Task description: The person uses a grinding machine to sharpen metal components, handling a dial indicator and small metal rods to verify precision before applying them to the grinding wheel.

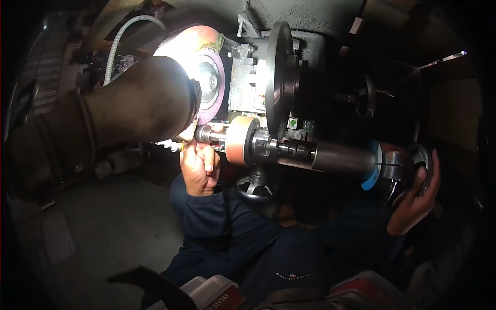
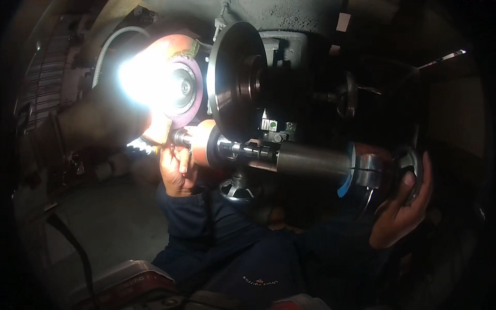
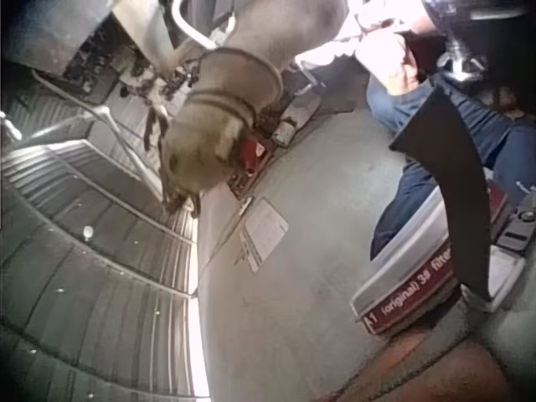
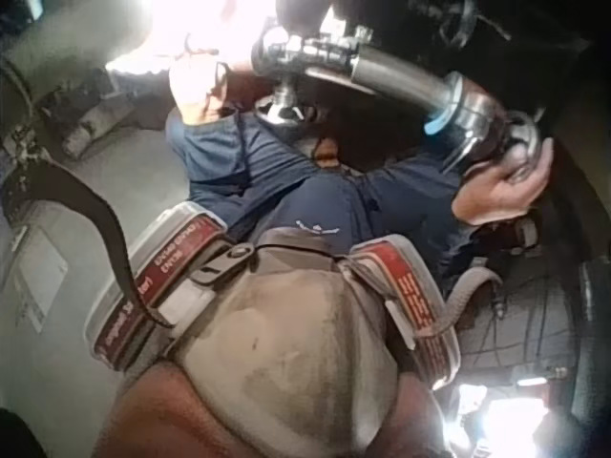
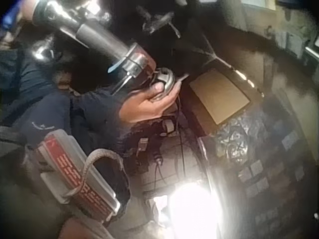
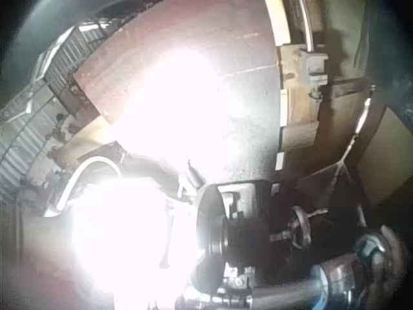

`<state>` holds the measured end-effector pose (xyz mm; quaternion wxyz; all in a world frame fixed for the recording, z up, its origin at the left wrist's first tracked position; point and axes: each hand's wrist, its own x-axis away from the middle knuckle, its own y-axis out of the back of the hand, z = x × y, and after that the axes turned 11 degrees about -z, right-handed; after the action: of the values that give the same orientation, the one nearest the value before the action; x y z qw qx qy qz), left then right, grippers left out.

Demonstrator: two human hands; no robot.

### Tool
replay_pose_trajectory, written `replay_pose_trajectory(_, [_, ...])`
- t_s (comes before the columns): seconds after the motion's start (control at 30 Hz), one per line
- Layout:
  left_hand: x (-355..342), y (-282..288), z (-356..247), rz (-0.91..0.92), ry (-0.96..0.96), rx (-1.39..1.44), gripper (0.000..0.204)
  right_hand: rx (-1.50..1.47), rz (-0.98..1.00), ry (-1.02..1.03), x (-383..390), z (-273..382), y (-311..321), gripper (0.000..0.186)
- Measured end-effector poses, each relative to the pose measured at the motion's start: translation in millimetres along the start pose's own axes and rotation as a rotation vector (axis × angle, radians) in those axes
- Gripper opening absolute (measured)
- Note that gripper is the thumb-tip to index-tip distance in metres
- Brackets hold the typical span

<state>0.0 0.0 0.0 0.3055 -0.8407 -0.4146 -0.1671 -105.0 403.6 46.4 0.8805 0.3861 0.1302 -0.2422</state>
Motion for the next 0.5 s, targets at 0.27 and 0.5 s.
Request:
replay_pose_trajectory(0.27, [-0.2,-16.3,2.5,0.055,-0.080,0.119,0.034,0.023,-0.108,0.034,4.6,-8.6,-10.8,0.036])
replay_pose_trajectory(0.5, [-2.0,-10.4,1.9,0.068,-0.072,0.110,0.033,0.022,-0.121,0.028,6.2,-10.1,-10.1,0.036])
